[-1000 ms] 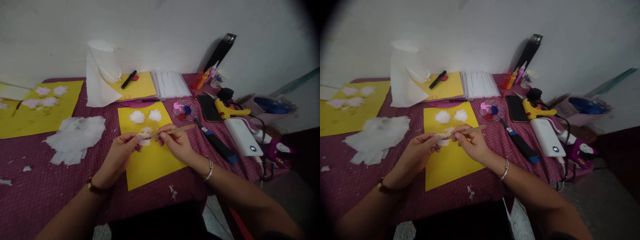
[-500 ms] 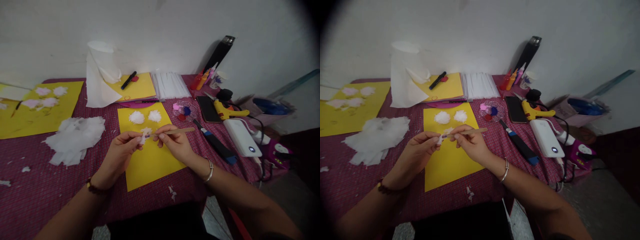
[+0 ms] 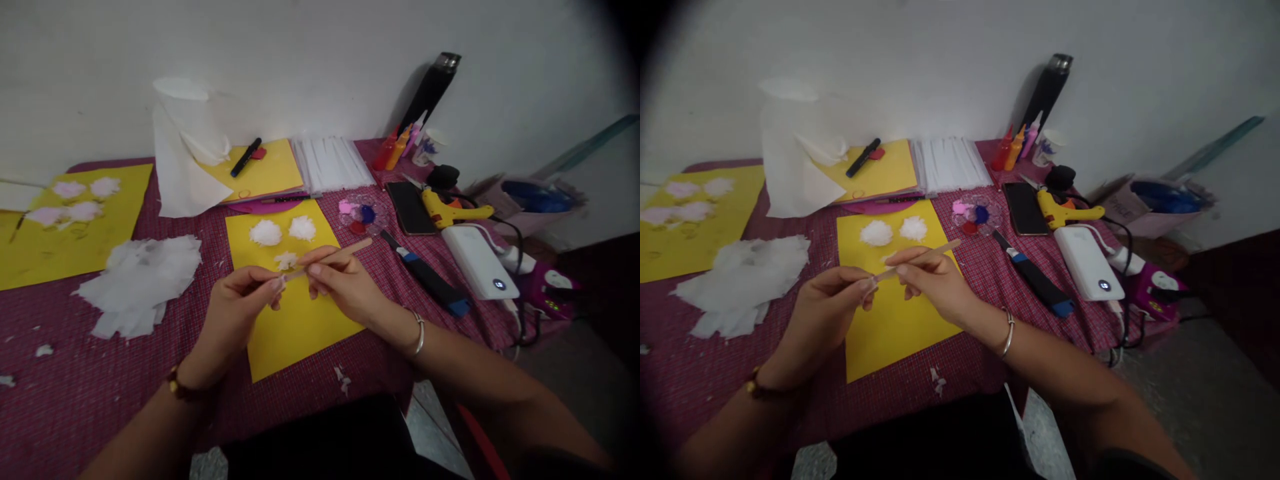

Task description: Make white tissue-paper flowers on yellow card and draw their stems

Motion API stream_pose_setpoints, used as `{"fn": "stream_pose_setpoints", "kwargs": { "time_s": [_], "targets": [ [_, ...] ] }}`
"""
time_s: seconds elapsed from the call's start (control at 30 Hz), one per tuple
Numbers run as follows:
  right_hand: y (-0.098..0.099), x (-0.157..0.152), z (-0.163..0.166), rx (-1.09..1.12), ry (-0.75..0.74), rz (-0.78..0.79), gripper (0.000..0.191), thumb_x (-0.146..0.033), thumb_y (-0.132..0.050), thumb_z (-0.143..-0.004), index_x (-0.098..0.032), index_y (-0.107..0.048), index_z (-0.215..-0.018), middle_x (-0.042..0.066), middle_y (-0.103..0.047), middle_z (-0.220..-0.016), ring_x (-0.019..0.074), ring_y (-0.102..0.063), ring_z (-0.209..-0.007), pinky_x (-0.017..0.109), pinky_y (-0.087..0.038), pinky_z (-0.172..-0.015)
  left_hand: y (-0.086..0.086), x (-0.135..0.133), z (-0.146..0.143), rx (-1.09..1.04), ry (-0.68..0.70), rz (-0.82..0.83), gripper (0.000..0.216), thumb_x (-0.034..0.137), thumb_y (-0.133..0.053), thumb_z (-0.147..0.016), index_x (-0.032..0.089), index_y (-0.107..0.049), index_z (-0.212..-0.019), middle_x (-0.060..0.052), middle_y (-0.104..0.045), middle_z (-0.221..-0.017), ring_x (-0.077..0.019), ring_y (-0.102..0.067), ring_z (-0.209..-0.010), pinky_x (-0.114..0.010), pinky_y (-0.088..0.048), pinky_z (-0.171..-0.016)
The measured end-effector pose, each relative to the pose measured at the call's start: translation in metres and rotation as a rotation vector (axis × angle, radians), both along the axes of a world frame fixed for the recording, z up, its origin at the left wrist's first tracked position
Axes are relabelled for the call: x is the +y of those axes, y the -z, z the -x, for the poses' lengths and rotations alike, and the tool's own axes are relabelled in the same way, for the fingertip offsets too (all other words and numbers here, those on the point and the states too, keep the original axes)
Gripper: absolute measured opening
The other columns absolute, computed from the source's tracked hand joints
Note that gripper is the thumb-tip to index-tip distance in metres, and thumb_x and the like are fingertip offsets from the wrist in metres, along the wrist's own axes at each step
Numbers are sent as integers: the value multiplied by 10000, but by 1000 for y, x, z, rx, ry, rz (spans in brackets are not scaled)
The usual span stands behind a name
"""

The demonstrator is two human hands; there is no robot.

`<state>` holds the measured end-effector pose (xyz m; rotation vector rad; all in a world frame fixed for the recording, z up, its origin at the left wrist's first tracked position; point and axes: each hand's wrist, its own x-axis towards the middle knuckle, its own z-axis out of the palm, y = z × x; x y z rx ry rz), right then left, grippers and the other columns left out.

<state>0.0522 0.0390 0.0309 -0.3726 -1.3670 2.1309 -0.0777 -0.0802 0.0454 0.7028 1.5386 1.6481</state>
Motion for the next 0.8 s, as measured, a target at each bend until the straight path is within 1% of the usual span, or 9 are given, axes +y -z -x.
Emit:
{"fn": "stream_pose_setpoints", "kwargs": {
  "time_s": [0.1, 0.17, 0.3, 0.37, 0.5, 0.57, 0.63, 0.73, 0.8],
  "targets": [
    [-4, 5, -1, 26, -63, -17, 97, -247, -756, -725, -207, -704, -795, -51, -641, -634, 51, -542, -484, 189, -479, -492, 1, 5, 7, -383, 79, 98, 163, 235, -819, -589, 155, -679, -610, 31, -565, -513, -39, -476, -472, -135, -389, -450],
    [-5, 8, -1, -3, -82, -19, 116, -259, -762, -717, -197, -695, -790, -36, -679, -655, 58, -568, -481, 194, -480, -490, 3, 7, 11, -455, 64, 113, 189, 239, -839, -567, 148, -681, -616, 29, -571, -528, -34, -477, -478, -123, -377, -438],
    [2, 8, 3, -82, -3, 23, 186, -352, -728, -747, -178, -708, -807, -11, -708, -676, 54, -558, -450, 185, -442, -443, 5, 2, 8, -216, 3, 9, 94, 241, -781, -666, 183, -713, -695, 11, -644, -613, -64, -539, -535, -161, -435, -495],
    [6, 6, 6, -83, 20, 80, 201, -374, -707, -761, -174, -707, -787, -16, -700, -668, 43, -536, -438, 172, -420, -422, 2, -2, 4, 43, -11, -16, 25, 212, -736, -716, 205, -723, -736, 19, -645, -615, -79, -551, -545, -191, -457, -529],
    [9, 5, 7, -11, -38, 294, 176, -348, -703, -757, -199, -692, -849, -56, -665, -600, 39, -511, -410, 165, -448, -429, -11, -2, 1, 572, -4, -21, 72, 153, -709, -734, 221, -726, -749, 22, -641, -631, -97, -566, -575, -219, -454, -544],
    [5, 10, 5, 42, -82, 345, 193, -323, -732, -731, -216, -685, -885, -71, -663, -610, 42, -525, -428, 175, -486, -467, -20, 8, 5, 588, 8, -36, 65, 156, -707, -741, 220, -717, -750, 27, -637, -614, -90, -555, -543, -214, -444, -512],
    [-1, 17, 3, 84, -78, 313, 229, -312, -764, -700, -218, -685, -893, -64, -688, -679, 43, -548, -464, 177, -502, -496, -27, 23, 8, 440, 11, -79, 39, 174, -706, -752, 212, -701, -758, 38, -617, -570, -81, -532, -490, -205, -437, -474],
    [-8, 26, 1, 79, 22, 265, 257, -334, -776, -690, -200, -691, -892, -40, -717, -737, 38, -542, -463, 160, -475, -468, -33, 46, 11, 287, 49, -164, 38, 207, -709, -756, 190, -676, -747, 32, -615, -567, -84, -524, -473, -205, -433, -442],
    [-8, 30, 1, 46, 85, 335, 212, -350, -748, -728, -188, -681, -848, -45, -708, -689, 29, -505, -424, 150, -446, -434, -34, 56, 9, 351, 77, -172, 56, 224, -701, -764, 180, -671, -748, 31, -608, -568, -85, -526, -477, -208, -433, -449]
  ]
}}
